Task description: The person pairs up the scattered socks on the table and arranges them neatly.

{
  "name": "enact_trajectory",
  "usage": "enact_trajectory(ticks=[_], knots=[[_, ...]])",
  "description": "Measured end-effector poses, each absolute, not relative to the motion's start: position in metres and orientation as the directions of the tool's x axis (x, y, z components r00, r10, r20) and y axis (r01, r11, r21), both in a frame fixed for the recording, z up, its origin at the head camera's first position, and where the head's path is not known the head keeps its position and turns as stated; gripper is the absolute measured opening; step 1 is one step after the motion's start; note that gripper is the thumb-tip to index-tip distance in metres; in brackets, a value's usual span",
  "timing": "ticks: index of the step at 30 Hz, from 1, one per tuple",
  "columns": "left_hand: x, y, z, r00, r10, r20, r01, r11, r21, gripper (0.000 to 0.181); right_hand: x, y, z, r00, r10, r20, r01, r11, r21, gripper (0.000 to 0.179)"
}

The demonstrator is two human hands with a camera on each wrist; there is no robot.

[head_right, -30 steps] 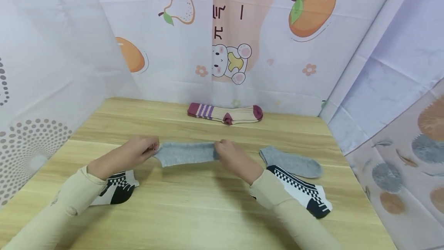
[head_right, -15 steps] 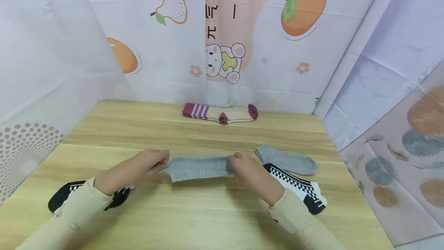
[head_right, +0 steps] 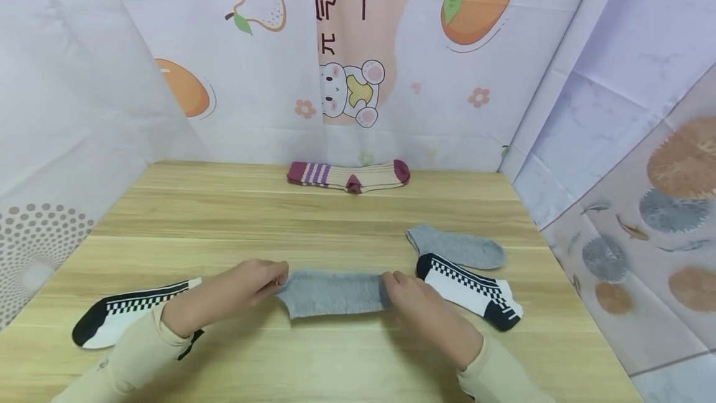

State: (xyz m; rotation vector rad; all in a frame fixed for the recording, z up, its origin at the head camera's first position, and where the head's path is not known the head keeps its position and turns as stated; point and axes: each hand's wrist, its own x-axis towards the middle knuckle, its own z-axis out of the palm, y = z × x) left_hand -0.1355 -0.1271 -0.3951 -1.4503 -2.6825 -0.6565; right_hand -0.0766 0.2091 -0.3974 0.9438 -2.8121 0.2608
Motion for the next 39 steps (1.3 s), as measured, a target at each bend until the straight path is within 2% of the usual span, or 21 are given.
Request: enact_trajectory(ticks=[4, 12, 20, 25, 32, 36, 39], knots=[[-0.131, -0.120, -0.401, -0.563, 0.813, 0.152, 0.796, 0.483, 0.364, 0.025, -0.068, 0.213, -0.403, -0.800, -0.575, 0.169, -0.596, 0.793, -0.123, 0.039], [-0.120, -0.113, -0.411, -0.568, 0.823, 0.023, 0.754, 0.509, 0.416, 0.025, -0.064, 0.210, -0.413, -0.805, -0.587, 0.085, -0.593, 0.793, -0.141, 0.030], [-0.121, -0.110, -0.401, -0.593, 0.804, 0.036, 0.749, 0.535, 0.391, 0.022, -0.060, 0.217, -0.408, -0.786, -0.600, 0.150, -0.616, 0.782, -0.095, 0.040], [-0.125, -0.109, -0.390, -0.609, 0.791, 0.056, 0.757, 0.559, 0.338, 0.022, -0.055, 0.224, -0.404, -0.784, -0.583, 0.213, -0.613, 0.780, -0.124, 0.034], [-0.133, -0.097, -0.386, -0.572, 0.814, 0.104, 0.807, 0.535, 0.248, 0.024, -0.049, 0.239, -0.400, -0.801, -0.504, 0.323, -0.562, 0.819, -0.115, 0.027], [-0.138, -0.089, -0.385, -0.553, 0.827, 0.099, 0.820, 0.521, 0.237, 0.023, -0.049, 0.249, -0.402, -0.793, -0.467, 0.390, -0.538, 0.838, -0.089, 0.027], [-0.141, -0.084, -0.385, -0.544, 0.834, 0.088, 0.825, 0.512, 0.239, 0.021, -0.050, 0.258, -0.405, -0.815, -0.426, 0.393, -0.502, 0.858, -0.109, 0.026]])
